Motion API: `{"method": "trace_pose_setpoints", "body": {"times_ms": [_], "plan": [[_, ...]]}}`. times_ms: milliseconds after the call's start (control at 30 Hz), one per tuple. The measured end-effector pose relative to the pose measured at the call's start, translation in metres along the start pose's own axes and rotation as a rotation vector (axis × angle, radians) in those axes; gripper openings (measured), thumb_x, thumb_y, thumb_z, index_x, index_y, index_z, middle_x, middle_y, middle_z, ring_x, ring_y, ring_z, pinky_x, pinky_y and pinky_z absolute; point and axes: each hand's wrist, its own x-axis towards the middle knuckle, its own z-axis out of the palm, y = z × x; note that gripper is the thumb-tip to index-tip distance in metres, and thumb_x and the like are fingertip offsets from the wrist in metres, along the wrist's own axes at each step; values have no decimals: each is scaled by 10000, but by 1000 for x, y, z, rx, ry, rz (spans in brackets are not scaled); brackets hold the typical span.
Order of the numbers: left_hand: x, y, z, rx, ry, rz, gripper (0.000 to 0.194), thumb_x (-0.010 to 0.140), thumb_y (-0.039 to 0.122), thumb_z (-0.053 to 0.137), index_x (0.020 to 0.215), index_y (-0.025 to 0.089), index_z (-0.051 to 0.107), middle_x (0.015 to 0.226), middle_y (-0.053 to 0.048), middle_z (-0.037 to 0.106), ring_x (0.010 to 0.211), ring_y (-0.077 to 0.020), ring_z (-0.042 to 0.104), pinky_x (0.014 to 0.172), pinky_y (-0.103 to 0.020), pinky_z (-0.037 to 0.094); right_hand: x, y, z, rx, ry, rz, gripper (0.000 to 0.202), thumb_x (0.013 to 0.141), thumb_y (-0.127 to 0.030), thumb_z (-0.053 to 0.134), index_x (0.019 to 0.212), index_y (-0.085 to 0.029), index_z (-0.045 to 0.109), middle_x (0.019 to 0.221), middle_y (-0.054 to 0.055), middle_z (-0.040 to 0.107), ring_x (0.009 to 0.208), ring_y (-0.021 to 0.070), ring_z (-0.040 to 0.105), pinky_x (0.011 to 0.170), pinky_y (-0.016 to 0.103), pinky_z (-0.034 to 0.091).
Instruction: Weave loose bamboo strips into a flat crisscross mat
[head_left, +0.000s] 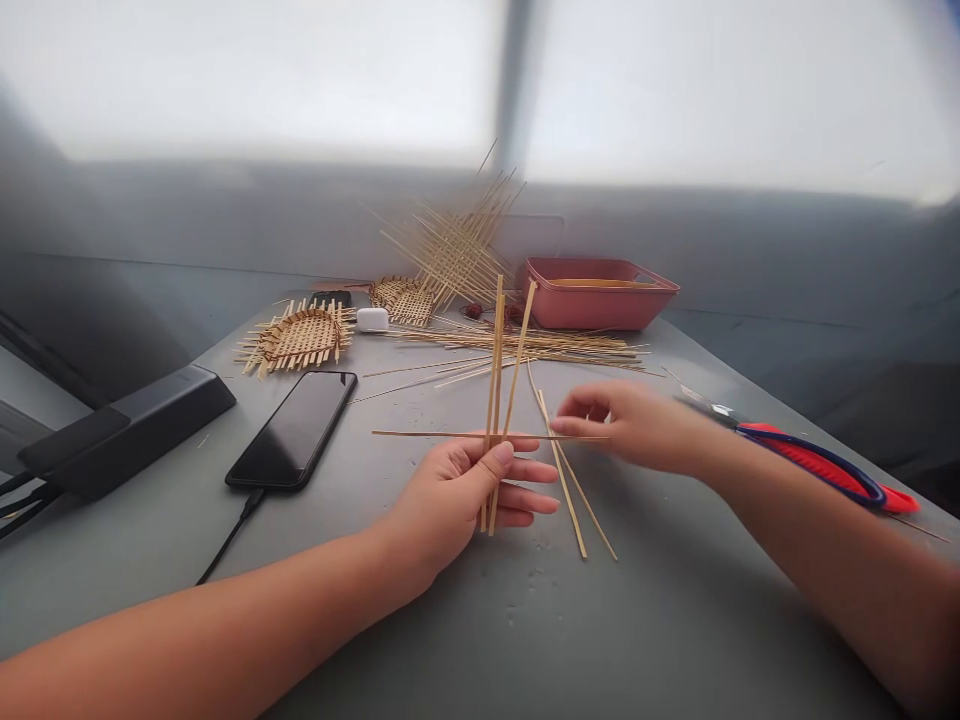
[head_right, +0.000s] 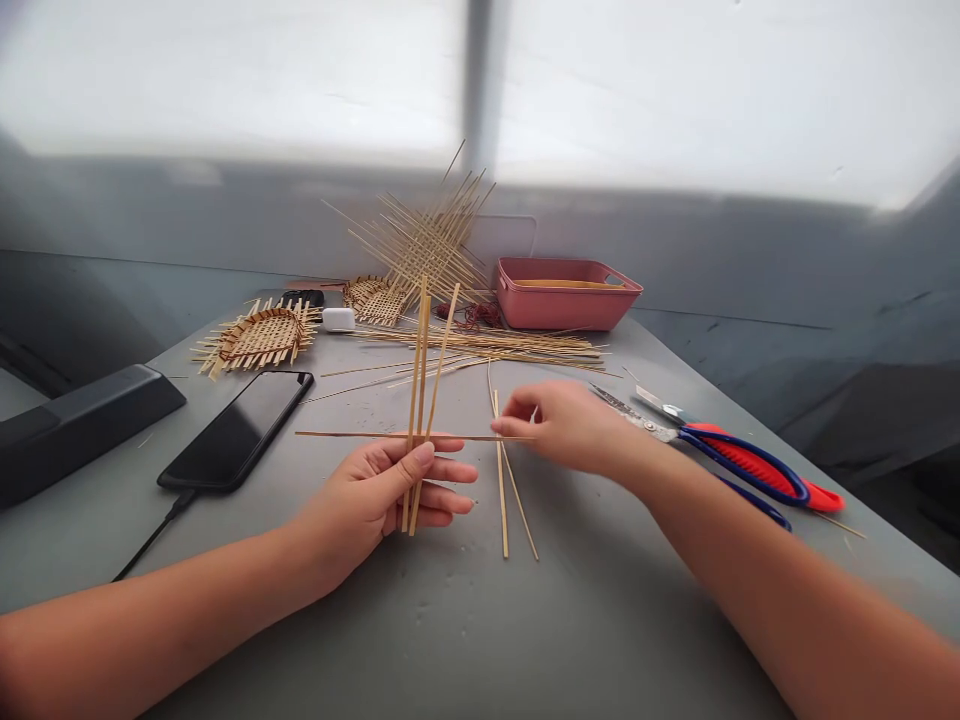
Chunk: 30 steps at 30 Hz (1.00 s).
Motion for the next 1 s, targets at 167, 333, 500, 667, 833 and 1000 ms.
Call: {"method": "trace_pose_setpoints", "body": {"times_ms": [167,333,500,667,833,1000], "plan": [[0,-1,-1,-9,4,6,232,910,331,574,1030,171,690,947,-88,750,747,-152,726,688,-241,549,4,0,23,-97,49,-30,180,825,-337,498,693,-215,508,709,2,624,638,155,509,560,267,353],[-1,-1,-3,-15,7,-5,221,916,320,565,1028,174,688,950,-87,751,743,-151,726,687,-242,550,8,2,20,-30,6,56,204,831,-369,484,702,-215,526,706,5,615,636,160,502,550,270,348],[1,-3,-4,-12,-3,-5,239,900,343,587,1028,169,688,967,-98,748,748,-158,724,692,-251,545,8,0,22,-27,22,-20,208,848,-403,498,774,-215,546,751,16,639,665,168,518,587,280,367],[1,-1,-3,-11,-16,-10,301,844,399,652,1039,171,686,996,-108,740,774,-174,720,721,-275,535,7,4,21,-70,55,-65,217,886,-345,433,722,-213,487,762,34,624,678,171,502,591,283,365],[-1,1,-2,-13,-8,-28,311,809,398,690,1012,163,685,964,-107,741,755,-177,712,722,-288,526,7,10,6,125,172,-57,157,866,-293,437,956,-218,542,770,7,638,640,150,517,579,271,395],[-1,0,-2,-24,-29,-25,266,850,375,646,1012,167,681,960,-98,741,756,-170,712,714,-282,523,1,5,-9,239,205,-35,338,835,-473,504,1052,-240,617,634,-21,571,544,136,464,499,257,367]]}}
